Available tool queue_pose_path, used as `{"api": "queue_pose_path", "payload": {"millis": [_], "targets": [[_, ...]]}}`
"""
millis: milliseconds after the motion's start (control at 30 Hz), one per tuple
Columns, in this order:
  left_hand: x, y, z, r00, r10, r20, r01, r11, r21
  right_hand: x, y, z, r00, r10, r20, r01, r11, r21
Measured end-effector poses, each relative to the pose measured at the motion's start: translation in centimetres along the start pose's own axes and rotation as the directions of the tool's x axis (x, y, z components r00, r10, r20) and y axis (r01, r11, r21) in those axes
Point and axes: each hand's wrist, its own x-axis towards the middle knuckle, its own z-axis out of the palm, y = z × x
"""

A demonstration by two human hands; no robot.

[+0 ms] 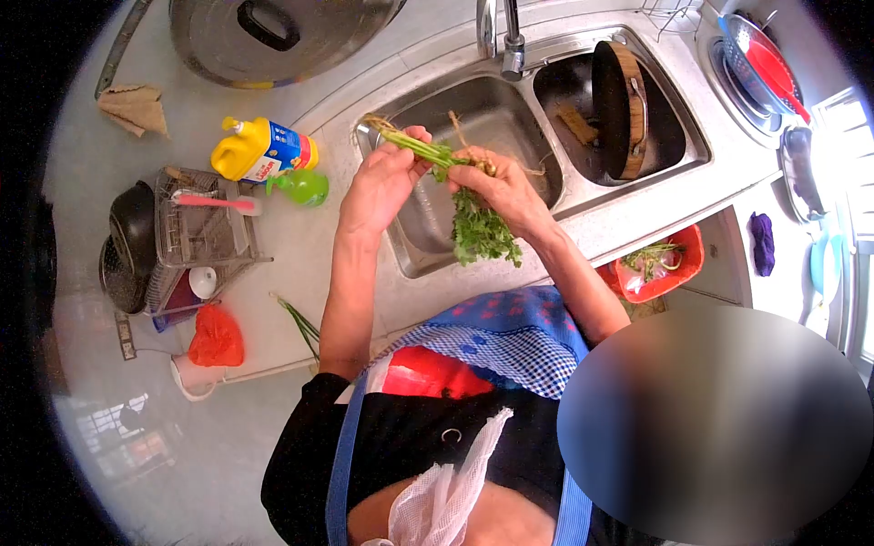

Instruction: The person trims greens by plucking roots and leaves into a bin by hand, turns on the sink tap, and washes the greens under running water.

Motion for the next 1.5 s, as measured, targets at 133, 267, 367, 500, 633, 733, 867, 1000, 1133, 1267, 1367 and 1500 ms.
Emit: {"api": "queue_pose_path", "payload": {"millis": [133, 267, 367, 500, 633, 733, 867, 1000, 1133, 1267, 1367, 1500], "targets": [[-0.2, -0.2, -1.5, 0.999, -0.051, -0.009, 0.051, 0.999, 0.003, 0.0, 0.1, -1.0, 0.997, 0.080, -0.015, -0.074, 0.971, 0.226], [-0.3, -0.4, -5.0, 0.980, 0.008, -0.200, 0.049, 0.959, 0.278, -0.3, 0.0, -1.8, 0.996, 0.084, -0.010, -0.078, 0.958, 0.278], [-0.5, -0.3, -7.1, 0.932, 0.156, -0.328, 0.108, 0.743, 0.661, -0.4, -0.1, -2.2, 0.997, 0.052, -0.065, -0.036, 0.973, 0.227], [-0.6, 0.1, -5.5, 0.930, 0.309, -0.197, -0.096, 0.725, 0.682, -0.6, -0.9, -1.5, 0.996, 0.075, -0.055, -0.070, 0.993, 0.097], [-0.3, -0.5, -3.8, 0.997, 0.034, -0.075, -0.034, 0.999, -0.005, -0.3, -0.3, -0.6, 0.993, 0.092, -0.071, -0.088, 0.994, 0.060], [-0.3, 0.1, -2.5, 0.998, 0.003, -0.057, -0.002, 1.000, 0.016, -0.1, 0.5, -0.3, 0.997, 0.044, -0.062, -0.040, 0.997, 0.062], [-0.1, 0.2, -1.6, 0.993, -0.009, -0.118, 0.020, 0.995, 0.094, -0.2, 0.2, -0.3, 0.999, 0.034, -0.017, -0.033, 0.999, 0.028], [-0.1, 0.6, -1.4, 0.985, 0.018, -0.172, 0.012, 0.985, 0.173, -0.4, -0.3, -0.1, 0.995, 0.081, 0.066, -0.082, 0.997, 0.010], [-0.3, 1.6, -1.7, 0.981, 0.061, -0.187, -0.019, 0.976, 0.218, -0.1, 0.0, -0.7, 0.984, 0.077, 0.159, -0.102, 0.982, 0.158], [-0.3, 2.9, -2.3, 0.971, 0.132, -0.200, -0.071, 0.956, 0.284, 0.0, -0.1, -1.6, 0.978, 0.110, 0.180, -0.125, 0.989, 0.073], [-0.4, 3.8, -2.6, 0.968, 0.153, -0.199, -0.091, 0.953, 0.289, 0.1, 0.1, -2.0, 0.974, 0.144, 0.175, -0.160, 0.984, 0.081], [-0.6, 4.8, -2.4, 0.965, 0.178, -0.195, -0.120, 0.954, 0.274, 0.2, 0.3, -2.3, 0.970, 0.138, 0.201, -0.159, 0.983, 0.093]]}}
